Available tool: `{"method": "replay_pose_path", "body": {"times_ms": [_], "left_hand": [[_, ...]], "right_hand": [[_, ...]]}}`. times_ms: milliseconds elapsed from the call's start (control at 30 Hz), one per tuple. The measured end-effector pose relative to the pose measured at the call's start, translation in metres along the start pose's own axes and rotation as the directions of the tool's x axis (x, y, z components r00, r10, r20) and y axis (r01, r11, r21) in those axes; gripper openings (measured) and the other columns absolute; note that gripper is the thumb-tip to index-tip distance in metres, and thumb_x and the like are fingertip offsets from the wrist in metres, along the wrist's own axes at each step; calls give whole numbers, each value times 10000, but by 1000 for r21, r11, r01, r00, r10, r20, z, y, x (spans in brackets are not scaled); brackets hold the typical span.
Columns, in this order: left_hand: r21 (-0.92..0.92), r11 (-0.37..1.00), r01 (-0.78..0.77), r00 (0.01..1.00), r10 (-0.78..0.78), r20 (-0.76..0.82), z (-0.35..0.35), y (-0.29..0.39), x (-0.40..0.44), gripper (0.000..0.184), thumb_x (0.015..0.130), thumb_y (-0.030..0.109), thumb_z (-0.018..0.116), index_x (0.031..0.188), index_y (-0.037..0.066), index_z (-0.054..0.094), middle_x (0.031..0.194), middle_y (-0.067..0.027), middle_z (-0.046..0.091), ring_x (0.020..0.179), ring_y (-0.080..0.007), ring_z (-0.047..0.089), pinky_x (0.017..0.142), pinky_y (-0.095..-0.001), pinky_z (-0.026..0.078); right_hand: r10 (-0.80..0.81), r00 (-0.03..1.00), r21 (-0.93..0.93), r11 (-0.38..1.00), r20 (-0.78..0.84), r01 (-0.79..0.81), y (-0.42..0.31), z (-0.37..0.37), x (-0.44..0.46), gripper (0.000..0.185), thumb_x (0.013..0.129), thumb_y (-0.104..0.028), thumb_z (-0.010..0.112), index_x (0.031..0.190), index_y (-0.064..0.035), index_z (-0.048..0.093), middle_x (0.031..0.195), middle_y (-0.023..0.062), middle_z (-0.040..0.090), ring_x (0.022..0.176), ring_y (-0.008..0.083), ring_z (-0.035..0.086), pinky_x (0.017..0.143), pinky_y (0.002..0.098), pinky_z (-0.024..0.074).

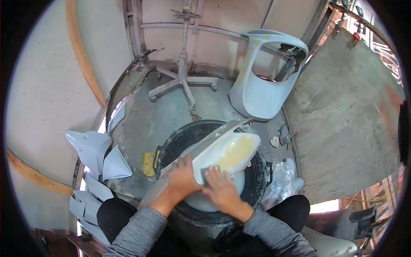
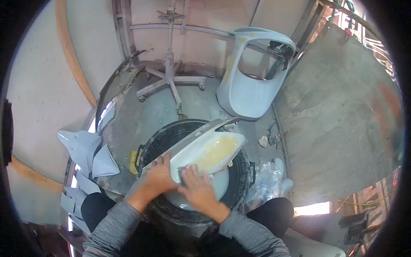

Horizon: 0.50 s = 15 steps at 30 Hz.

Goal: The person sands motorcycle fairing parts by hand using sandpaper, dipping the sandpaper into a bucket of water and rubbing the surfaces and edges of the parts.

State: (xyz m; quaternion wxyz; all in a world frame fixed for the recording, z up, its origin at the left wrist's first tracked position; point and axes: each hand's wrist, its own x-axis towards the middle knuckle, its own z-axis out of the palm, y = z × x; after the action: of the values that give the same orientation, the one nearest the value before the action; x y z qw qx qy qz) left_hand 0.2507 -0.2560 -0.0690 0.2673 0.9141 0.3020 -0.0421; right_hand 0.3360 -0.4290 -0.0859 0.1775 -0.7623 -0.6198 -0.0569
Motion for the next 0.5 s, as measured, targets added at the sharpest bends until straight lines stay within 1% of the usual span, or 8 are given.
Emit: {"method": "replay_pose_path", "body": {"times_ms": [33, 100, 133, 167, 233, 267, 333, 500], "left_hand": [[4, 1000, -5, 1000, 5, 2, -2, 1, 1, 1301, 503, 431, 925, 1525, -5, 248, 1461, -325, 407, 1287, -548, 462, 977, -704, 428], [32, 999, -4, 1000, 4, 18, -6, 2, -3, 1295, 504, 427, 924, 1523, -12, 257, 1449, -327, 419, 1278, -544, 473, 963, -704, 439], [32, 999, -2, 1000, 2, 18, -8, 1, -4, 1295, 504, 427, 924, 1523, -12, 257, 1449, -327, 419, 1278, -544, 473, 963, -704, 439], [39, 999, -8, 1000, 7, 23, -11, 3, -2, 1298, 504, 427, 923, 1525, -13, 253, 1446, -327, 423, 1268, -546, 481, 954, -701, 448], [47, 999, -19, 999, 17, 41, -11, 6, -4, 1300, 504, 426, 922, 1526, -13, 249, 1442, -327, 427, 1258, -547, 490, 944, -697, 457], [39, 999, -23, 999, 22, 31, -13, 6, -4, 1302, 504, 424, 923, 1527, -14, 247, 1437, -328, 433, 1251, -549, 496, 947, -672, 471], [30, 999, -15, 1000, 14, 24, -11, 2, -7, 1303, 504, 422, 923, 1527, -15, 244, 1431, -329, 439, 1244, -550, 502, 950, -647, 486], [53, 998, -32, 999, 30, 26, -11, 0, -3, 1273, 508, 424, 894, 1524, -14, 264, 1404, -339, 470, 1246, -550, 510, 971, -550, 516]], "right_hand": [[5, 1000, 0, 1000, -3, -5, 26, 11, 2, 579, 977, -389, 552, 1300, 91, 543, 1375, 328, 507, 1322, 441, 460, 1084, 564, 343], [452, 886, -7, 891, -107, -455, 74, 25, 13, 627, 955, -427, 577, 1322, 79, 533, 1410, 294, 499, 1351, 423, 438, 1118, 570, 288], [234, 972, -324, 920, 8, -219, 63, 16, 9, 679, 957, -469, 566, 1367, 67, 491, 1421, 269, 501, 1356, 416, 428, 1127, 588, 254], [234, 972, 34, 972, -6, -234, 16, -8, 16, 734, 941, -493, 570, 1392, 74, 451, 1417, 271, 504, 1374, 411, 419, 1122, 598, 256], [21, 988, 21, 999, 151, -24, -4, -8, -1, 843, 903, -564, 588, 1429, 73, 415, 1464, 274, 463, 1425, 399, 376, 1140, 603, 240], [21, 989, 21, 999, 148, -24, 16, -8, 6, 843, 903, -564, 588, 1429, 73, 415, 1464, 274, 463, 1425, 399, 376, 1140, 603, 240], [449, 891, -16, 894, 75, -449, 66, -9, 26, 923, 884, -624, 575, 1463, 69, 385, 1518, 271, 405, 1469, 378, 326, 1156, 613, 216], [27, 979, 30, 999, 200, -34, 1, -16, 7, 913, 906, -617, 551, 1459, 88, 375, 1531, 289, 373, 1463, 394, 323, 1132, 659, 217]]}}
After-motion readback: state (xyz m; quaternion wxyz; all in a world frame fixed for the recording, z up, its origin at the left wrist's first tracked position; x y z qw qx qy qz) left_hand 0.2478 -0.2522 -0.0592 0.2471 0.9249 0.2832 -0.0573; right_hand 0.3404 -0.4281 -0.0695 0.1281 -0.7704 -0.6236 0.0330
